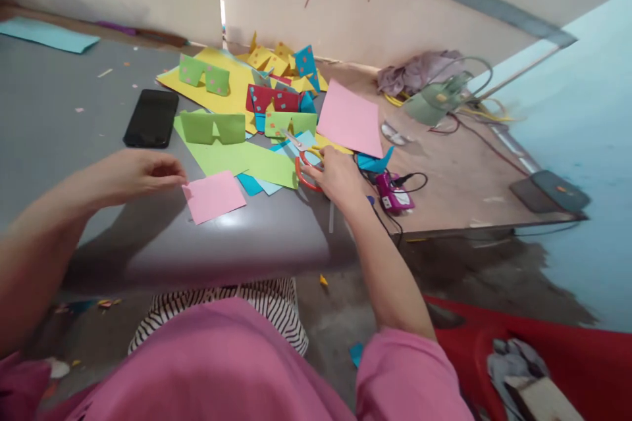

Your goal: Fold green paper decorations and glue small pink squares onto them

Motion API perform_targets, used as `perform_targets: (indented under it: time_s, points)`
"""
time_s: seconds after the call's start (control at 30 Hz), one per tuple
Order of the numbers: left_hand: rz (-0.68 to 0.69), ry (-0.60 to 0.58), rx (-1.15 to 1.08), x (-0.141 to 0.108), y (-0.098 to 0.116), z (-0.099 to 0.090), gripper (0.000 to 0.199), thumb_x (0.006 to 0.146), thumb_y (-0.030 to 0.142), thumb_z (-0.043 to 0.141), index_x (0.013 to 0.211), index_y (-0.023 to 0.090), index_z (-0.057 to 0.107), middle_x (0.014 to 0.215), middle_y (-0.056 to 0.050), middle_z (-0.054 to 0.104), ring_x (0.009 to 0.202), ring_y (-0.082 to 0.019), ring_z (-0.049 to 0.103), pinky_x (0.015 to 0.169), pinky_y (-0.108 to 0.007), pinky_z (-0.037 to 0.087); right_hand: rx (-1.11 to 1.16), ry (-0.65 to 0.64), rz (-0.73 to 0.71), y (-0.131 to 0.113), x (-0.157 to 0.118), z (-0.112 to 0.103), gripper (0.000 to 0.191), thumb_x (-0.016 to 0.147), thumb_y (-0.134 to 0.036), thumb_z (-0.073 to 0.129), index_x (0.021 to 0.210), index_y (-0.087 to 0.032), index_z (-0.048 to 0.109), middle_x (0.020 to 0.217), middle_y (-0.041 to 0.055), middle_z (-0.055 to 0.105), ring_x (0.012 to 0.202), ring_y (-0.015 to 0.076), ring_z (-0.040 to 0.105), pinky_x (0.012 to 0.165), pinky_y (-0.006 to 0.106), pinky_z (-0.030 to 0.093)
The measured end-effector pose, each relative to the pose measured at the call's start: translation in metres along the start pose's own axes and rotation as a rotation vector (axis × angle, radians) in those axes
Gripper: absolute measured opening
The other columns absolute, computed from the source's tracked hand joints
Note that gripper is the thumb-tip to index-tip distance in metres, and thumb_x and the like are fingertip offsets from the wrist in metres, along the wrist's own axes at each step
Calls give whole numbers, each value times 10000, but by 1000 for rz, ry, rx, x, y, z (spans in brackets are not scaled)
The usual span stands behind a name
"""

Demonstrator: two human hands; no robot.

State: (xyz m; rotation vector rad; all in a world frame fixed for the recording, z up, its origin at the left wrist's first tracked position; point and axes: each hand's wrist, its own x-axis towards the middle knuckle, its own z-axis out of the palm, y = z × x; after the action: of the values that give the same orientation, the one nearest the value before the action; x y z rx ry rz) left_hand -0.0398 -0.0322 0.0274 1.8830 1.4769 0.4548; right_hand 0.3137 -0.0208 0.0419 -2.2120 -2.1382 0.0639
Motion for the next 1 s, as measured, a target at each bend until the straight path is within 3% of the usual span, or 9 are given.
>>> perform_targets:
  time_s: [0.1, 0.2, 0.47, 0.53, 0.7, 0.83, 1.0]
  points:
    - [-8, -86, 44, 16, -21, -8, 201, 679, 423, 734, 614, 233, 731, 622, -54, 700, 548, -182, 573, 468, -238, 343, 41, -6, -94, -4, 13, 11, 419, 888, -440, 652, 1146, -109, 656, 1117, 208, 712, 1008, 345, 655, 793, 380, 451]
    - [21, -192, -12, 26, -28, -13, 276, 668, 503, 704, 657, 231, 748, 640, -39, 715, 578, -189, 600, 505, -233, 395, 88, 33, -114, -5, 25, 25, 457, 876, -429, 673, 1189, -96, 653, 1143, 214, 706, 1028, 340, 647, 823, 393, 466]
    - [-105, -262, -64, 28, -4, -17, 220, 699, 344, 643, 846, 228, 760, 905, 0, 783, 890, -188, 682, 809, -255, 481, 38, 122, -226, 3, 34, 35, 419, 892, -378, 629, 1219, -120, 679, 1160, 203, 699, 1117, 360, 624, 946, 469, 478]
    - [-139, -195, -96, 27, -3, -17, 207, 708, 337, 638, 847, 223, 740, 892, -11, 779, 883, -194, 690, 786, -264, 486, 65, 173, -251, -1, 28, 32, 400, 894, -374, 623, 1199, -123, 688, 1153, 198, 702, 1098, 355, 635, 942, 468, 485]
    - [-195, 120, -41, 28, -6, -21, 168, 773, 377, 621, 767, 215, 664, 795, -34, 754, 774, -187, 687, 681, -262, 471, 214, 193, -349, -20, 3, 22, 267, 904, -338, 586, 1089, -199, 719, 1073, 118, 731, 848, 259, 680, 796, 387, 513]
    - [-188, 176, 113, 29, -2, -27, 164, 828, 348, 576, 816, 215, 670, 829, -33, 753, 785, -186, 692, 713, -269, 480, 276, 168, -408, -23, -21, 17, 174, 899, -298, 585, 934, -210, 731, 967, 77, 746, 870, 239, 680, 748, 335, 487]
    - [-181, 237, 200, 38, -11, -28, 401, 867, 381, 559, 1169, 123, 615, 1000, -119, 748, 834, -225, 697, 748, -323, 500, 323, 97, -314, 0, -50, 15, 155, 911, -246, 572, 892, -196, 718, 881, 68, 736, 789, 209, 659, 730, 318, 474]
